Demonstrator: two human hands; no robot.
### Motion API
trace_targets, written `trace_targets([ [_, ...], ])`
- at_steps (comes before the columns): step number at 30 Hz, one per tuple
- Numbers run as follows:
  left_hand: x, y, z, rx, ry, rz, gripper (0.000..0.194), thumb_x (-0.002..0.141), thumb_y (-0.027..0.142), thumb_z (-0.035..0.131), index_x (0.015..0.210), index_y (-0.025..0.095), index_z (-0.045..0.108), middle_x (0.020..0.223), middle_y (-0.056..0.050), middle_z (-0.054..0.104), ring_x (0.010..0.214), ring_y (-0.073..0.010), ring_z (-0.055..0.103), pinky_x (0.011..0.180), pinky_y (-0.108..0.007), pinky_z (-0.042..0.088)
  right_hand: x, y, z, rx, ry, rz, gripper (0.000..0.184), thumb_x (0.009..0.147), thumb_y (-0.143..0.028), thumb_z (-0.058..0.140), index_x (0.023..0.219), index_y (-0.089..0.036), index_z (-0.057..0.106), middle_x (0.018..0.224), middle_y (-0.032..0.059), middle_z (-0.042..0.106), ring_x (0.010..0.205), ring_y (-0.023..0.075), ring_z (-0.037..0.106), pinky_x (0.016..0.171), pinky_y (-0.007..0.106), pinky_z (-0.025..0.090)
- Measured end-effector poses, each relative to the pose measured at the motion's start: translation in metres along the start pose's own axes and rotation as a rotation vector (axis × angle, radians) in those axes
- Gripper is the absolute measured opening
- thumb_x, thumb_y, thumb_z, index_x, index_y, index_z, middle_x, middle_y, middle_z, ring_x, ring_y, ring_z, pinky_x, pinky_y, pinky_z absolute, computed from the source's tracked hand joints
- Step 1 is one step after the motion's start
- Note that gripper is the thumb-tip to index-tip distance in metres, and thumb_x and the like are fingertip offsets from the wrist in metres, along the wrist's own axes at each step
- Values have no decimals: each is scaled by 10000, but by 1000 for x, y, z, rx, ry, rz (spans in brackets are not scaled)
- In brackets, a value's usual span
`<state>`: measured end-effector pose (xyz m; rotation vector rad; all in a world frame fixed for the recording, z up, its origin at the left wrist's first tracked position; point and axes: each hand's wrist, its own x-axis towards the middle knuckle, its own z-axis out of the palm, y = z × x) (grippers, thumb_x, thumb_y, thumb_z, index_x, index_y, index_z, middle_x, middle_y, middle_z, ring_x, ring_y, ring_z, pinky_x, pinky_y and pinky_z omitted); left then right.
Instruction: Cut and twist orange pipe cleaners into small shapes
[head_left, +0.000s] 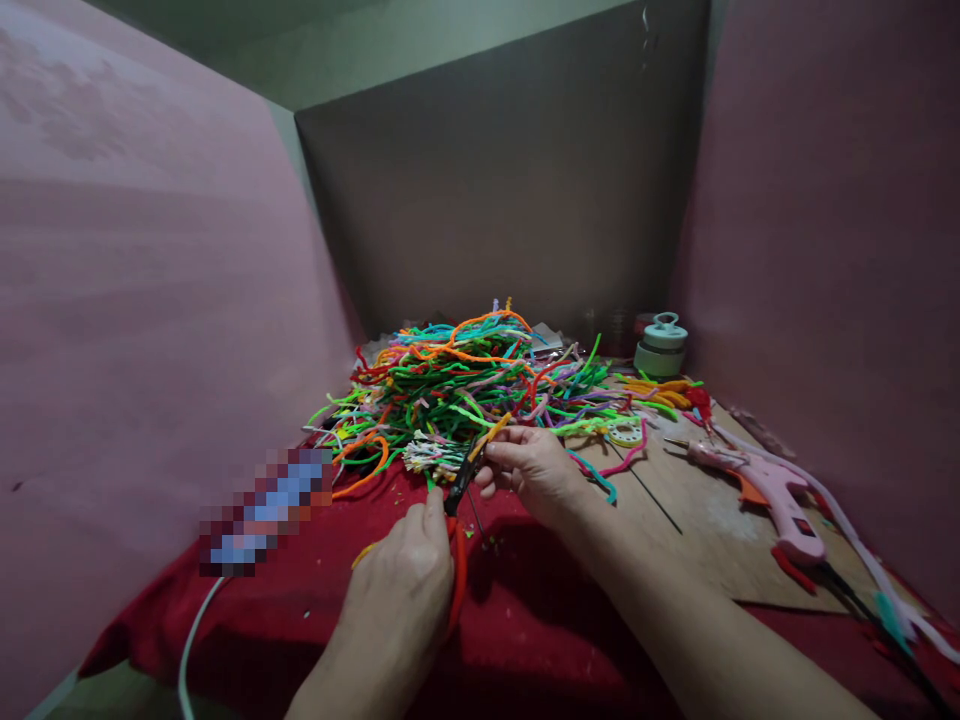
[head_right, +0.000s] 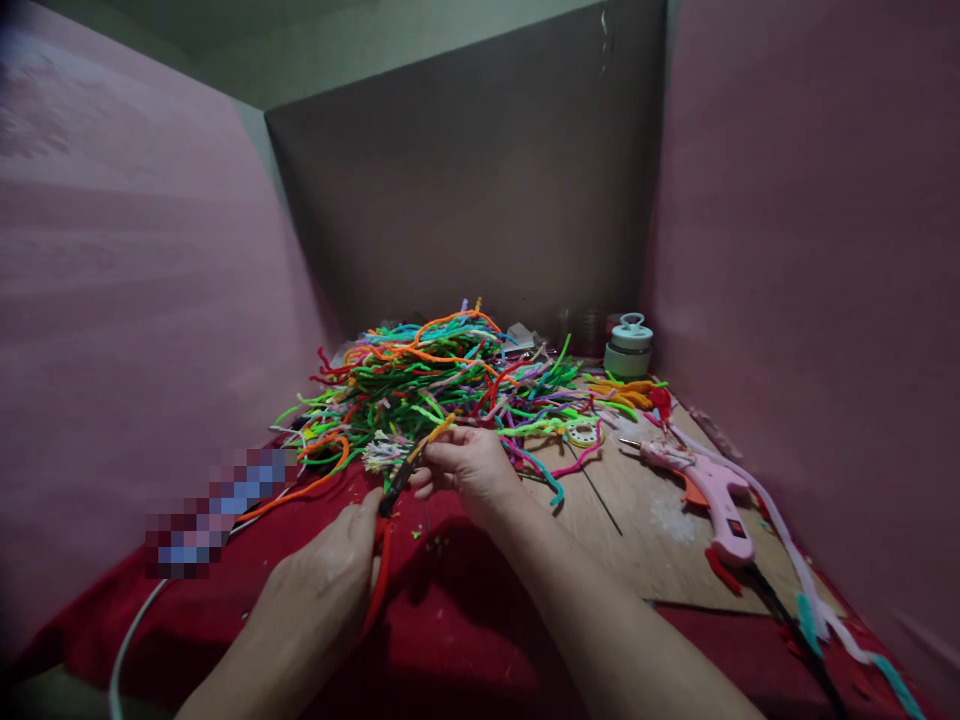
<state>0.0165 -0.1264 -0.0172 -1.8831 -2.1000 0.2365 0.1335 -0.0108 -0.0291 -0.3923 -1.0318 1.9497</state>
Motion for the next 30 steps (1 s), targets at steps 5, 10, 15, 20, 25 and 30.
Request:
trace_targets([
  [5,1,1,-2,15,23,4,454,805,30,324,1244,83,428,880,-116,612,756,-194,634,598,-265,509,0,0,-1,-34,12,4,120,588,-168,661,662,-87,610,537,40,626,434,121,580,402,216,496],
  [10,2,1,-2,10,49,0,440,799,10,314,1210,70,462,860,-123,605,757,-202,627,613,-285,508,1,-1,-1,-62,24,-11,133,585,-183,664,655,-87,605,524,37,618,423,122,576,391,218,490],
  [15,3,-1,2,66,91,24,443,819,7,278,1219,58,459,816,-111,595,738,-200,619,616,-294,509,1,-1,1,-95,30,-32,149,580,-201,671,651,-82,615,531,40,625,421,122,578,386,217,492],
  [20,6,-2,15,65,145,26,433,824,32,320,1238,58,441,848,-118,587,784,-204,609,615,-287,513,1,-1,0,-76,36,3,131,582,-190,668,635,-85,611,524,44,626,413,122,578,381,216,494],
  [25,9,0,15,79,153,33,422,814,31,346,1219,51,462,833,-113,585,763,-192,610,639,-280,511,2,-1,-4,-70,59,9,117,591,-173,656,641,-84,599,504,45,621,409,127,580,382,215,496],
  [30,11,1,10,81,143,59,417,809,16,331,1200,50,472,805,-108,577,726,-184,613,624,-277,512,4,0,-6,-78,91,7,103,597,-158,647,644,-88,588,509,41,616,417,136,590,387,226,504],
])
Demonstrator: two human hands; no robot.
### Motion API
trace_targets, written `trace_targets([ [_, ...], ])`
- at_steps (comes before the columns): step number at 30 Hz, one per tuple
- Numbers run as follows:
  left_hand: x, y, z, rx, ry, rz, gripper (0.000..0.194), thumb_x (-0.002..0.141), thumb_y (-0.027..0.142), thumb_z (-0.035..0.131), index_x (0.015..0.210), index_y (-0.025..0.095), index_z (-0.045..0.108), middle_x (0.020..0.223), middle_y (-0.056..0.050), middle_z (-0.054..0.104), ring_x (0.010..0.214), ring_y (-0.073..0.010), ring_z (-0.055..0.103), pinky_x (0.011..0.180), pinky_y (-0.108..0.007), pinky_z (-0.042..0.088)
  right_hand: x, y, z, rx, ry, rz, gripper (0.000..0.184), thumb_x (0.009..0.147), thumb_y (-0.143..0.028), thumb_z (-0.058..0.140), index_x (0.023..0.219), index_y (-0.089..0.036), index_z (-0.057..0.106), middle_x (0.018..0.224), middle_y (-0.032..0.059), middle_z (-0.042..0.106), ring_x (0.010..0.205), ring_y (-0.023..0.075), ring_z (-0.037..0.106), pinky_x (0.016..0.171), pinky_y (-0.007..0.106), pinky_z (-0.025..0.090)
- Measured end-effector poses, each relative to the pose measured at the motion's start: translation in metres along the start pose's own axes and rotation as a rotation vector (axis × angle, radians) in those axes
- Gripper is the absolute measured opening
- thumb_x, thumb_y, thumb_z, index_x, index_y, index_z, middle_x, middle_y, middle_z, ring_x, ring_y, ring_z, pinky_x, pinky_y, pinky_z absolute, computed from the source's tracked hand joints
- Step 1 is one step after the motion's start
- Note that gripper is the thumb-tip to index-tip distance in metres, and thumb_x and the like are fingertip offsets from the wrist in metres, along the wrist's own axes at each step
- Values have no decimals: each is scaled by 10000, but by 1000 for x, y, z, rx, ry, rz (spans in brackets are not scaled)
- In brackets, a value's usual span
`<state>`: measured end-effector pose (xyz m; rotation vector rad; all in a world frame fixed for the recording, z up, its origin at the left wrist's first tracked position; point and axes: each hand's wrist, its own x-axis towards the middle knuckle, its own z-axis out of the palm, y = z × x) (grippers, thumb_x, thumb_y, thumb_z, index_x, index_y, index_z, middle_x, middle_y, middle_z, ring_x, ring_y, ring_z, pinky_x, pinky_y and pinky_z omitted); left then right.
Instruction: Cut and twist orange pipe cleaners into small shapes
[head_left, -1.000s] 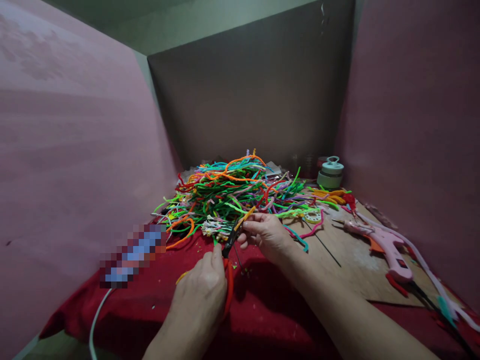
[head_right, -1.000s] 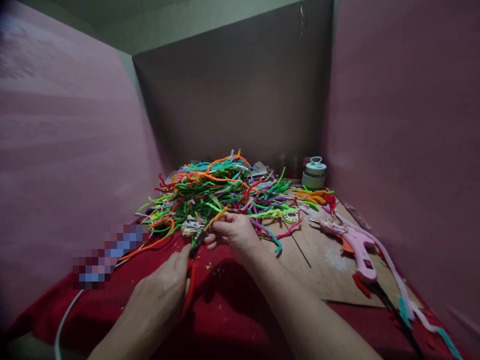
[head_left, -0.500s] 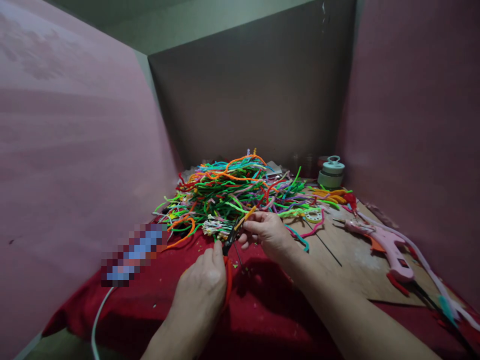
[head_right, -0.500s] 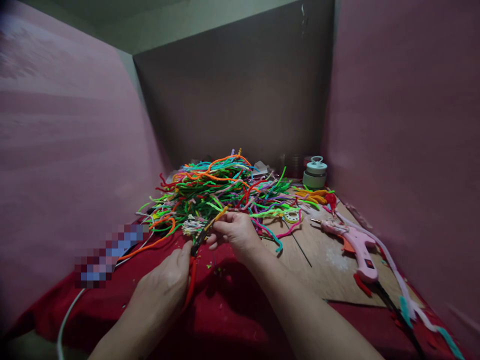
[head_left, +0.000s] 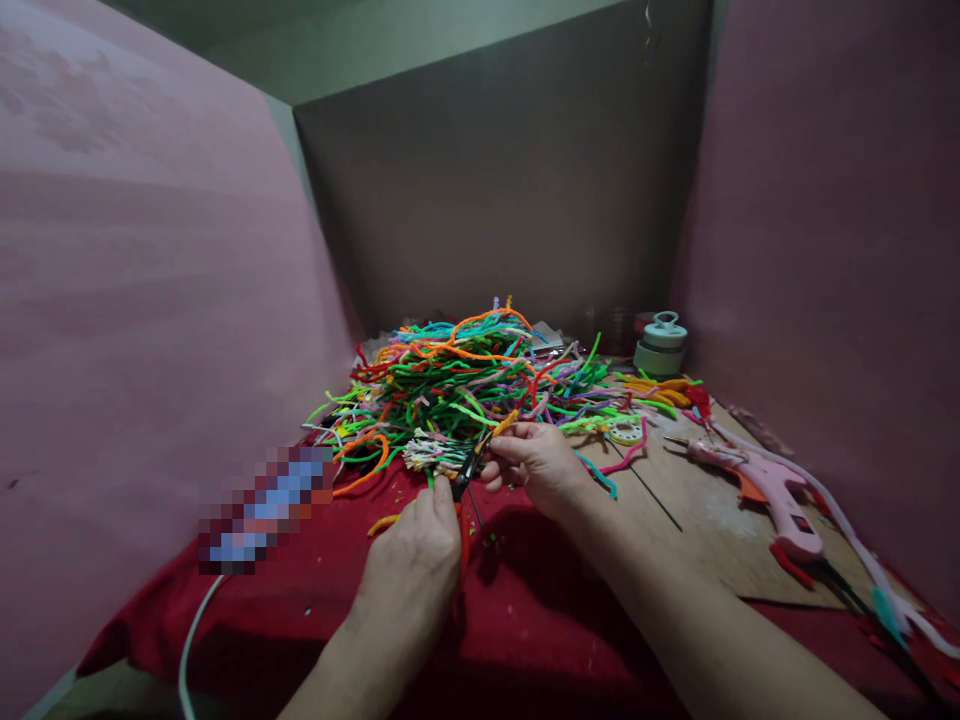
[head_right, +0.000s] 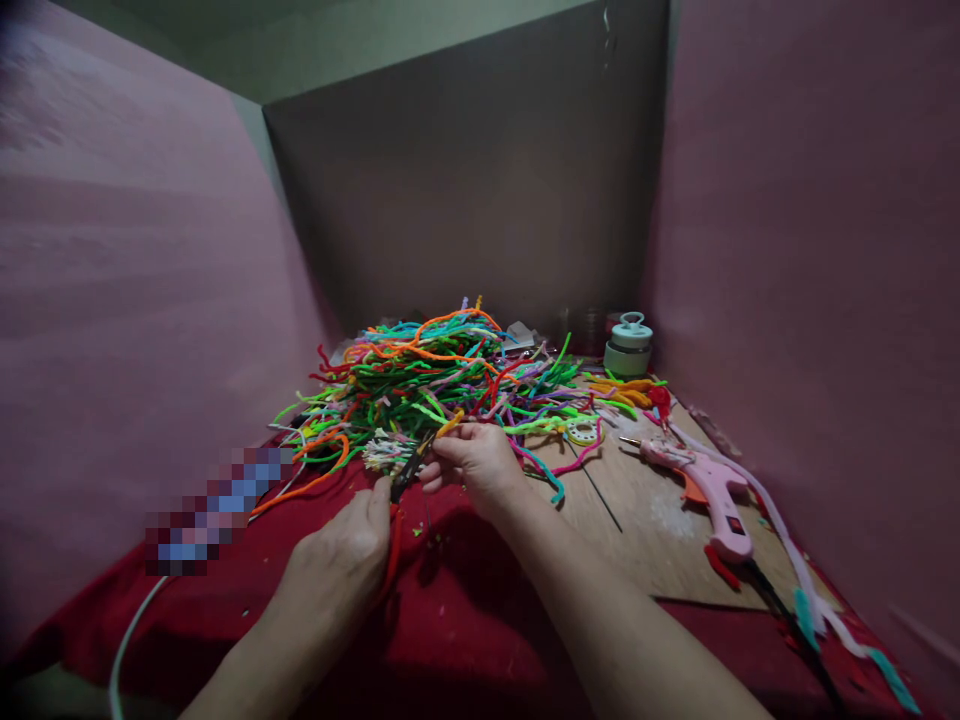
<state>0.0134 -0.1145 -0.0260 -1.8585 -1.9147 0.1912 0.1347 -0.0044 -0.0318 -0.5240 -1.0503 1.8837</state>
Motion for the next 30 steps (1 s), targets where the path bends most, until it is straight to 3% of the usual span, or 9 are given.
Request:
trace_targets([
  [5,2,1,2,-18,-5,10,408,801,15,320,1178,50,473,765,-102,564,713,-189,620,596,-278,516,0,0,0,-21,16,-4,81,610,-144,634,641,-99,574,511,33,614,408,131,589,392,227,508],
  [11,4,-2,-4,-81,-123,11,434,801,4,276,1197,66,444,827,-120,594,683,-201,648,546,-285,512,1,-1,-1,-9,48,-10,109,596,-148,648,639,-114,554,483,21,607,387,130,581,390,224,503],
  [15,5,-13,0,-230,-97,-7,444,796,40,322,1231,88,400,967,-145,602,799,-202,647,647,-289,513,2,-1,-2,-20,13,-8,137,584,-173,665,646,-106,564,519,30,623,413,130,593,409,224,506],
  [20,-1,-22,8,-401,-62,74,448,804,75,323,1247,122,375,1042,-139,597,905,-194,615,763,-300,486,1,0,-2,-44,3,-39,192,571,-214,687,685,-104,580,577,27,635,431,125,596,427,232,506],
  [30,-8,-11,-4,-321,-175,27,388,838,122,305,1217,121,387,974,-136,596,849,-193,618,695,-282,474,0,2,0,-33,4,-53,208,562,-234,695,680,-93,598,541,16,612,427,118,580,433,241,511],
])
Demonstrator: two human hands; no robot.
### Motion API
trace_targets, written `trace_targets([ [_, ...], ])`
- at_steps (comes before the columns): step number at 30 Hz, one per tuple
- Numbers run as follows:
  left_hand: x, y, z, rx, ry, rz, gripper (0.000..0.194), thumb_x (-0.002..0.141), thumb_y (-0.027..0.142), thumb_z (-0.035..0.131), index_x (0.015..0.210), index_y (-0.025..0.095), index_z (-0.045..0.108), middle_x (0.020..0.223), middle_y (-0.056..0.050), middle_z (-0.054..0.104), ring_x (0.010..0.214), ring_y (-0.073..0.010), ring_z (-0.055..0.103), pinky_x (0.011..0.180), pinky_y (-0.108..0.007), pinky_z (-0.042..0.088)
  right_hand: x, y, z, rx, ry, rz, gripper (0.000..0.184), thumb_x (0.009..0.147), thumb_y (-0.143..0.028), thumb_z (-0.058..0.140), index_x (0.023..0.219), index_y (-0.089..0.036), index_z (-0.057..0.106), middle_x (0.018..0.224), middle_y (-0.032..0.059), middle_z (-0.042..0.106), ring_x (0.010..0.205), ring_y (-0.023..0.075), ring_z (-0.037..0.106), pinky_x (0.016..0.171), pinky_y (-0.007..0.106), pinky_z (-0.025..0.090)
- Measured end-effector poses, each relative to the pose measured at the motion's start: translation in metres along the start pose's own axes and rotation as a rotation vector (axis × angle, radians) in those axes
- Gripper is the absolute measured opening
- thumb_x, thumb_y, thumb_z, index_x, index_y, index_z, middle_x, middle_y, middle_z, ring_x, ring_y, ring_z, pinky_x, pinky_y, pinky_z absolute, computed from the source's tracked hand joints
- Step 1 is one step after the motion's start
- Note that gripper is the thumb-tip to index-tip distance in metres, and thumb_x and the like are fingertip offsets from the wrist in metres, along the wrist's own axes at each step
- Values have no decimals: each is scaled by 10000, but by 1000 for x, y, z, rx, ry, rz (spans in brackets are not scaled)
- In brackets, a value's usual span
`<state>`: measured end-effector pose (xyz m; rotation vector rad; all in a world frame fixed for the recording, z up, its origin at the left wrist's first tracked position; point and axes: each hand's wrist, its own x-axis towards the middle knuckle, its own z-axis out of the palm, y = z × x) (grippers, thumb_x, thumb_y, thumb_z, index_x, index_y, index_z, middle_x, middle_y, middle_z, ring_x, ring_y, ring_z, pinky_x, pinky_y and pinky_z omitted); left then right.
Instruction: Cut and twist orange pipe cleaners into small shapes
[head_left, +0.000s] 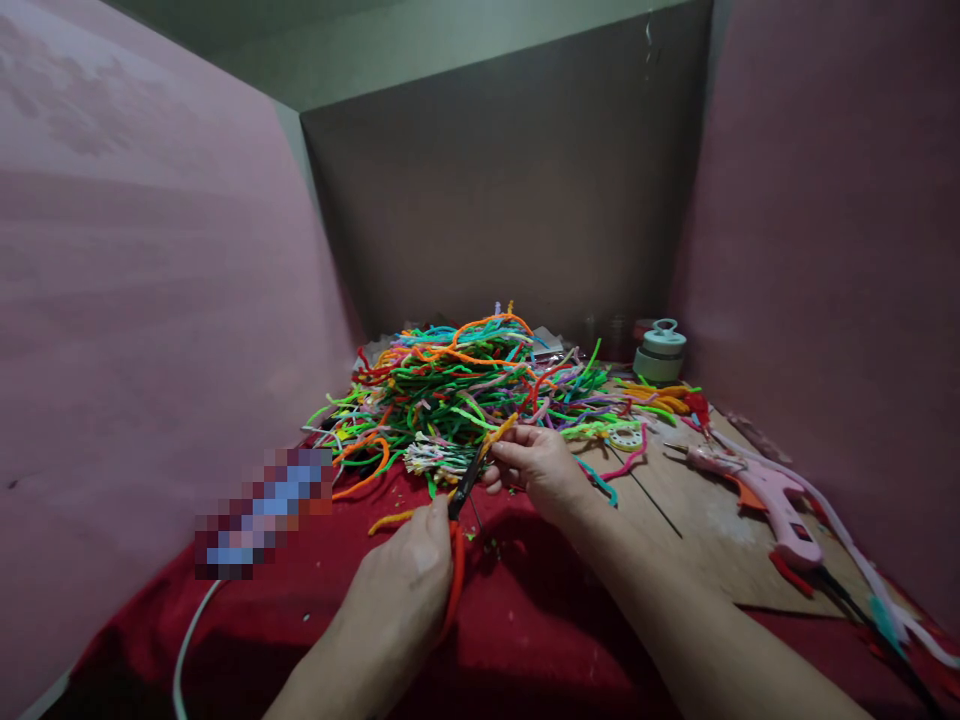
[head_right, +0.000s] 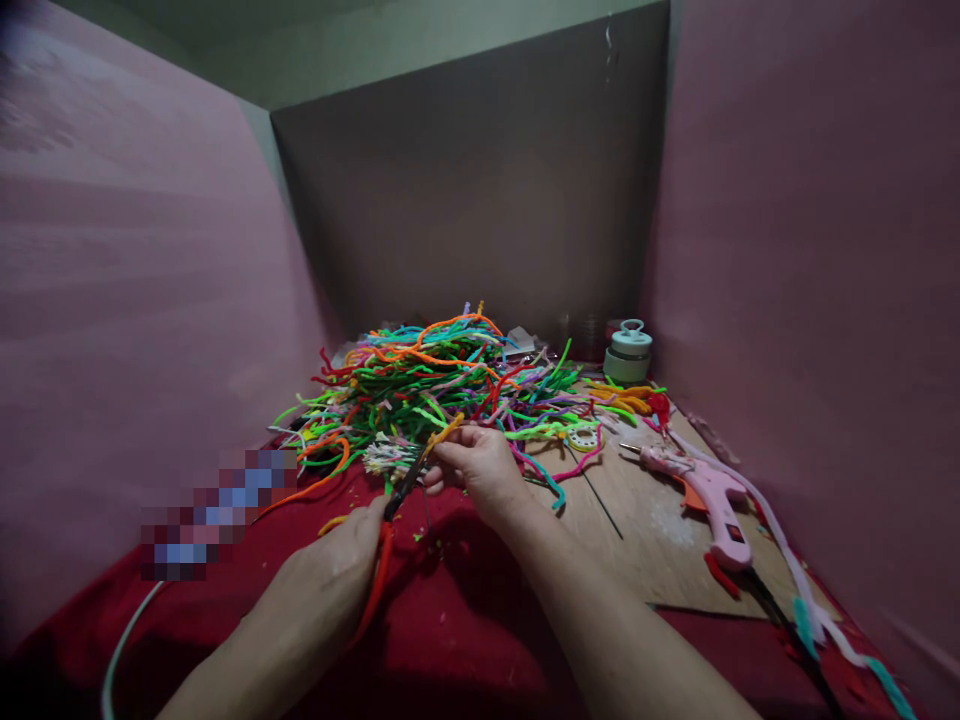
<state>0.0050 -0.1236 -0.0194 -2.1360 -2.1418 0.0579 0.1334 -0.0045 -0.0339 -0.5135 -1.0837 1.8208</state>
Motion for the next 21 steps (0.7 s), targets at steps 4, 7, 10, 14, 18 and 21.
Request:
trace_targets([
  [4,2,-1,4,28,-13,-14,402,843,122,293,1233,129,390,976,-140,593,834,-210,618,650,-295,479,-1,1,2,-4,0,-3,194,553,-231,694,647,-93,594,518,20,608,418,131,584,406,239,500],
  [7,3,-1,9,66,-1,-12,432,833,92,288,1253,127,388,983,-142,593,833,-218,617,638,-300,485,-2,0,3,-11,-6,6,179,563,-230,686,623,-93,587,491,25,602,405,132,579,388,226,485],
  [10,5,0,10,120,-1,-14,469,815,49,278,1269,97,384,976,-152,597,818,-221,619,637,-309,495,-3,-1,2,-18,-29,26,180,585,-238,678,637,-87,594,490,35,609,398,125,571,379,212,470],
  [14,7,1,8,171,18,-19,484,812,30,263,1275,88,391,975,-151,598,822,-228,618,644,-329,508,-1,0,0,-4,-68,56,189,596,-241,678,660,-80,604,519,48,623,406,118,570,376,206,465],
  [18,7,2,5,192,7,-12,482,813,26,261,1272,75,399,976,-152,596,811,-230,620,644,-339,518,1,1,-3,-12,-90,86,175,601,-233,677,659,-83,610,543,49,632,416,111,571,379,196,464],
  [21,7,2,3,201,15,7,485,808,17,258,1266,67,407,969,-148,596,802,-229,620,638,-343,522,1,2,-5,-13,-86,103,165,604,-226,676,646,-85,601,541,50,629,417,110,572,375,189,458],
])
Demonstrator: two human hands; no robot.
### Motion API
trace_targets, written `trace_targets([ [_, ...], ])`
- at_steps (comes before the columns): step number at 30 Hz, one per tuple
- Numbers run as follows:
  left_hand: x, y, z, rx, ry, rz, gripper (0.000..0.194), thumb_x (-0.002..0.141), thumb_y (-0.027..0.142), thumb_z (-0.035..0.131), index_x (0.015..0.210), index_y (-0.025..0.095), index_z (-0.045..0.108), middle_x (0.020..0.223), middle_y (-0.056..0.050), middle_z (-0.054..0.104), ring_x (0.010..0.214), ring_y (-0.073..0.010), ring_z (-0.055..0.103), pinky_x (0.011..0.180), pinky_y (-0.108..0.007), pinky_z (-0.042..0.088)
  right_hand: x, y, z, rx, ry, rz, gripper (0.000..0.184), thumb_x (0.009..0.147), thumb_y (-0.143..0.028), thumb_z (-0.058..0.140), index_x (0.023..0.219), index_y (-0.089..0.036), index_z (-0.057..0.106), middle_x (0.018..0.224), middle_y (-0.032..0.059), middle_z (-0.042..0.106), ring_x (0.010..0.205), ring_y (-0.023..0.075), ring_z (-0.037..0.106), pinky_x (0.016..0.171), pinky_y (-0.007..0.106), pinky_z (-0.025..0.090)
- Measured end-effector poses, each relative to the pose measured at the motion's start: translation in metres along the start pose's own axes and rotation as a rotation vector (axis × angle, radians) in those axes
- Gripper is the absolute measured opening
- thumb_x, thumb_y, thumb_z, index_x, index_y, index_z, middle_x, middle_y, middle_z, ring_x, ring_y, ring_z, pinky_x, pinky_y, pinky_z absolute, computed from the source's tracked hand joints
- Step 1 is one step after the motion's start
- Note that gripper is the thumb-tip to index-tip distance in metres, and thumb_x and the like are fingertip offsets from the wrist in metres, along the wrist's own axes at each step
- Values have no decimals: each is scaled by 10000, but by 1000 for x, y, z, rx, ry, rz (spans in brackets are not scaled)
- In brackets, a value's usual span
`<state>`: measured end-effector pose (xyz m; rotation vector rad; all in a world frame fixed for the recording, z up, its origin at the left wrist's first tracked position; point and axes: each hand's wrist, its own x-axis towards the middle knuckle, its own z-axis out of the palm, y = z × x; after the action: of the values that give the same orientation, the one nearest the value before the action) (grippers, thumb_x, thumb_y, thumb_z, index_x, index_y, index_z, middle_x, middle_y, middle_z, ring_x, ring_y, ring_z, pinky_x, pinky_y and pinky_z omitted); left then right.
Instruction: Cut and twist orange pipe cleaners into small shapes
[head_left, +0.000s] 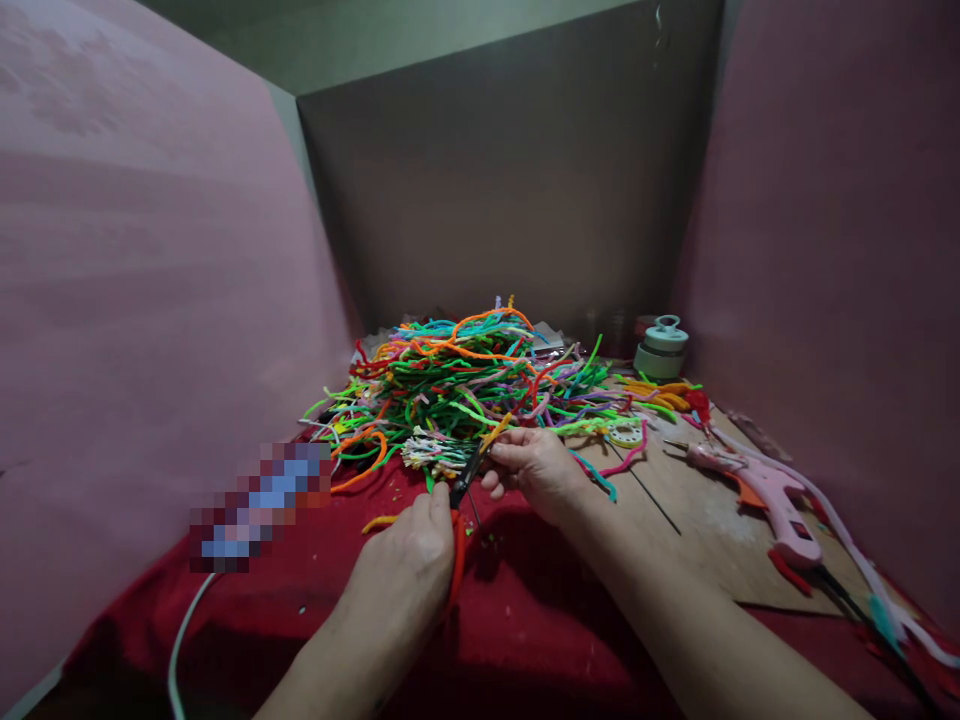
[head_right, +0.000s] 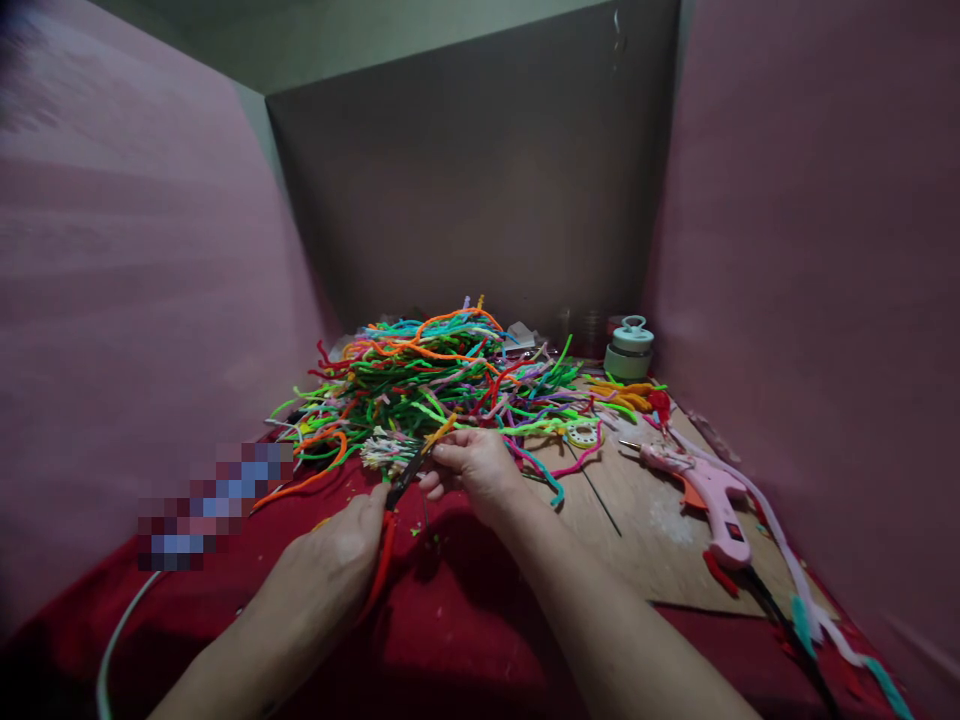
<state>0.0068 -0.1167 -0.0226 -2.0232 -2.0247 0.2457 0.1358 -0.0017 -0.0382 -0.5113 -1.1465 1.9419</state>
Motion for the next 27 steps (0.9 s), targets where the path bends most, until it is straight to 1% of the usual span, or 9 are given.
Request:
trace_targets([
  [4,0,0,-1,24,8,12,484,803,11,263,1259,60,417,966,-150,598,790,-229,621,619,-334,526,0,1,-1,11,-6,5,150,614,-216,669,633,-90,589,550,58,637,423,114,578,380,193,463],
  [9,-1,1,1,46,29,2,464,807,18,275,1238,58,440,896,-139,607,739,-221,629,594,-317,522,-1,1,2,31,0,-8,131,615,-204,655,632,-97,582,513,47,625,429,126,587,389,200,471],
  [14,2,2,7,44,74,14,439,806,22,278,1203,61,462,851,-126,604,684,-221,634,557,-320,514,-2,0,5,50,53,-14,121,596,-183,639,587,-109,544,473,47,614,396,132,578,408,223,487],
  [20,4,3,2,31,68,23,408,811,32,277,1163,66,481,836,-124,605,681,-221,640,559,-318,514,-3,0,5,22,69,-30,109,620,-169,615,599,-113,523,458,43,604,389,140,579,407,231,484],
  [27,5,7,-5,45,3,27,439,795,6,252,1184,48,451,806,-127,602,676,-214,647,560,-297,511,-2,2,6,46,102,-52,132,614,-159,618,600,-135,489,438,20,589,374,139,571,391,228,479],
])
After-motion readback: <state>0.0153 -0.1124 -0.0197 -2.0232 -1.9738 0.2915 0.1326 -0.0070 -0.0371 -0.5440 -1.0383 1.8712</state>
